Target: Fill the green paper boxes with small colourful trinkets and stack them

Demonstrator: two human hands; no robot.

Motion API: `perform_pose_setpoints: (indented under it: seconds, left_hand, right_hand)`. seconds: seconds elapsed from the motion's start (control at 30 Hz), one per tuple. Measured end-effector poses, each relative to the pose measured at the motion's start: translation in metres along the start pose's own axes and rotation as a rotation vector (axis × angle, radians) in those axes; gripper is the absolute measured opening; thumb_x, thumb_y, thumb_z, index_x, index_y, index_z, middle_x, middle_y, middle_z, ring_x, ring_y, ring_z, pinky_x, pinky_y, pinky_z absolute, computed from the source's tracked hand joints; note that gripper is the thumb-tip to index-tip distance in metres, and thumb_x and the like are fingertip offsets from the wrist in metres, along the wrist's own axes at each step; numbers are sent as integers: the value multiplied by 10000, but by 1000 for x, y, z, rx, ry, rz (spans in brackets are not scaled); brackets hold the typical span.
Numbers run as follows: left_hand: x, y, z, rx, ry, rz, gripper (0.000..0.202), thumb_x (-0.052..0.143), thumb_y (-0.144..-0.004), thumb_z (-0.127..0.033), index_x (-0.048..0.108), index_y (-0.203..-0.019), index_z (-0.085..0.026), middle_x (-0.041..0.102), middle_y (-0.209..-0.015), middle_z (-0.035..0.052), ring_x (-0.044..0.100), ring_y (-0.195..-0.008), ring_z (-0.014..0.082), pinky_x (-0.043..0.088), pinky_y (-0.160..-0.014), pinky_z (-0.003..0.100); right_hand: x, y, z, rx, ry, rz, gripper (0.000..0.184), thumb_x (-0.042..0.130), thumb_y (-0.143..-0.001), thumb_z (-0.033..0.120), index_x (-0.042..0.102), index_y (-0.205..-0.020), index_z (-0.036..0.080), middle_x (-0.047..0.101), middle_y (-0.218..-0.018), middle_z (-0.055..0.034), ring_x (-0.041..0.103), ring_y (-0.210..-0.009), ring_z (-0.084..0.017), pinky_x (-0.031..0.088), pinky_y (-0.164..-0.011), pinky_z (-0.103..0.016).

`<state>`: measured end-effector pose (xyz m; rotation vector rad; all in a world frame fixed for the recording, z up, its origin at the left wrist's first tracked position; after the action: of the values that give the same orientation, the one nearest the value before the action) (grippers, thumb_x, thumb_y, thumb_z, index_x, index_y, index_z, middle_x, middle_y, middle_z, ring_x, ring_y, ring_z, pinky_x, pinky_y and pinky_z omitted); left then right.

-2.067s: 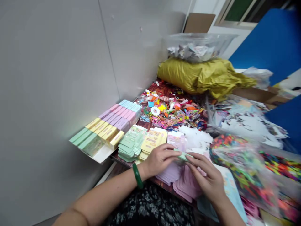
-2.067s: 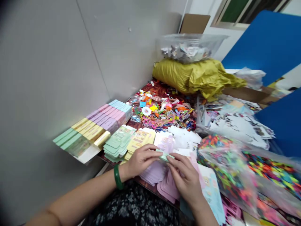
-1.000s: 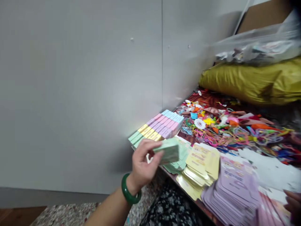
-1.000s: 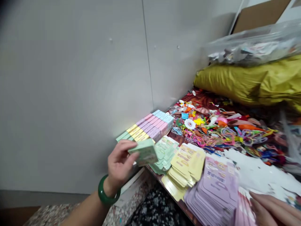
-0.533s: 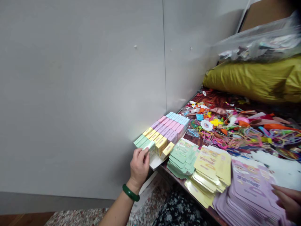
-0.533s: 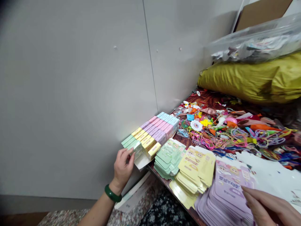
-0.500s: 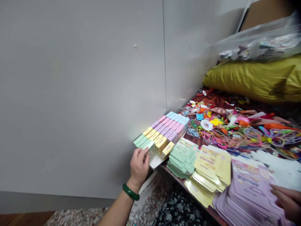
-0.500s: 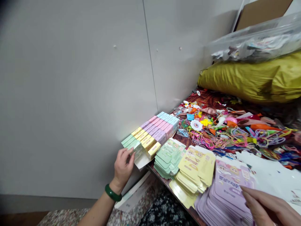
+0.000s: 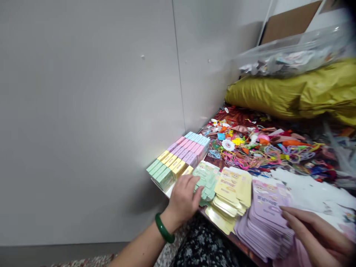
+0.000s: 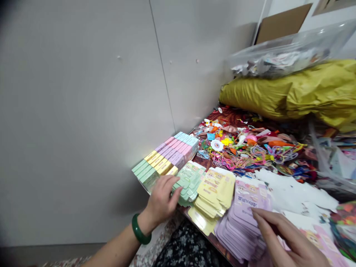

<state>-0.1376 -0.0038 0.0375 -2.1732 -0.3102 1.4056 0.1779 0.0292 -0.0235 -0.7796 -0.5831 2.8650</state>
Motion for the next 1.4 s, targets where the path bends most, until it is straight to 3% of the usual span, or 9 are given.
perform_pose_setpoints:
  seconds: [0.17, 0.3, 0.47, 0.57, 0.77, 1.03, 1.2, 1.3, 1.4]
  left_hand:
    - [65, -35, -6, -129, -108, 342, 423, 529, -868, -265, 445, -1253, -110, 566, -1119, 164, 542, -1019, 289, 461, -867, 429]
    - [86, -50, 8, -300, -256, 486, 631, 580, -830, -425, 392, -1324, -80, 576, -1094, 196, 564, -995, 340, 457, -838, 444]
    - [83, -52, 15, -295, -211, 459, 765, 629, -773, -485, 346, -1377, -112, 574, -1079, 172, 531, -1034, 348, 422, -890, 455]
    - [74, -57, 23, -301, -61, 326, 705, 667, -758, -296, 364, -1371, -123, 553, -1144, 163, 498, -1097, 316, 392, -950, 434]
    - [37, -68, 14, -481, 757, 210, 395, 571, -807, -160, 554, -1200, -133, 609, -1192, 124, 586, -1038, 236, 454, -919, 374]
    - [28, -44, -73, -403, 1296, 643, 291, 665, -804, -284, 662, -1076, -181, 662, -1062, 84, 594, -1001, 213, 457, -877, 322]
    - [50, -43, -108, -303, 1730, 1161, 578, 759, -645, -374, 621, -1170, -177, 674, -1031, 79, 613, -923, 220, 452, -835, 299]
    - [55, -43, -130, -208, 1730, 1404, 579, 784, -562, -410, 683, -1061, -136, 682, -965, 84, 604, -877, 212, 445, -779, 256]
    - [62, -45, -148, -169, 1677, 1446, 524, 807, -521, -390, 715, -974, -143, 677, -940, 75, 584, -816, 190, 445, -736, 248]
  right_hand:
    - [0, 5, 16, -14, 126, 36, 271, 580, -800, 480, 706, -938, 284, 715, -949, -19, 668, -854, -250, 543, -763, -346]
    - [-5, 4, 25, -3, 149, 37, 294, 544, -818, 482, 712, -910, 258, 719, -940, -11, 675, -833, -208, 547, -746, -254]
    - [-8, 7, 16, 57, 136, 50, 319, 548, -802, 506, 724, -913, 265, 715, -964, -8, 671, -867, -202, 533, -770, -227]
    - [-8, 8, 12, 76, 111, 56, 327, 559, -783, 519, 732, -896, 264, 716, -957, -16, 670, -865, -212, 536, -760, -239]
    - [-6, 3, 20, 173, -13, 33, 306, 610, -739, 520, 740, -827, 257, 724, -912, -35, 672, -826, -222, 536, -700, -239]
    - [12, -20, 82, 262, -606, 84, 243, 657, -773, 429, 664, -734, 189, 675, -781, -39, 608, -734, -188, 484, -669, -269]
    - [4, -23, 92, 181, -732, 120, 271, 692, -765, 343, 579, -590, 171, 565, -684, 1, 560, -658, -140, 453, -612, -243]
    - [1, -17, 93, 221, -866, 190, 249, 667, -791, 341, 576, -634, 171, 535, -700, 17, 510, -435, -88, 389, -400, -215]
    - [-7, -14, 91, 243, -939, 191, 218, 647, -812, 333, 582, -676, 176, 552, -733, 11, 491, -359, -75, 362, -327, -208]
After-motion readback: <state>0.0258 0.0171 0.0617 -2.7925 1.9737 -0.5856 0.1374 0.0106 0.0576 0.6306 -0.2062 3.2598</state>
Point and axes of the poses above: each hand's wrist, its own y-axis away from the middle knuckle, its own x-axis out of the palm, z = x × y, the point moved 6 cm from there along -y, towards the middle knuckle
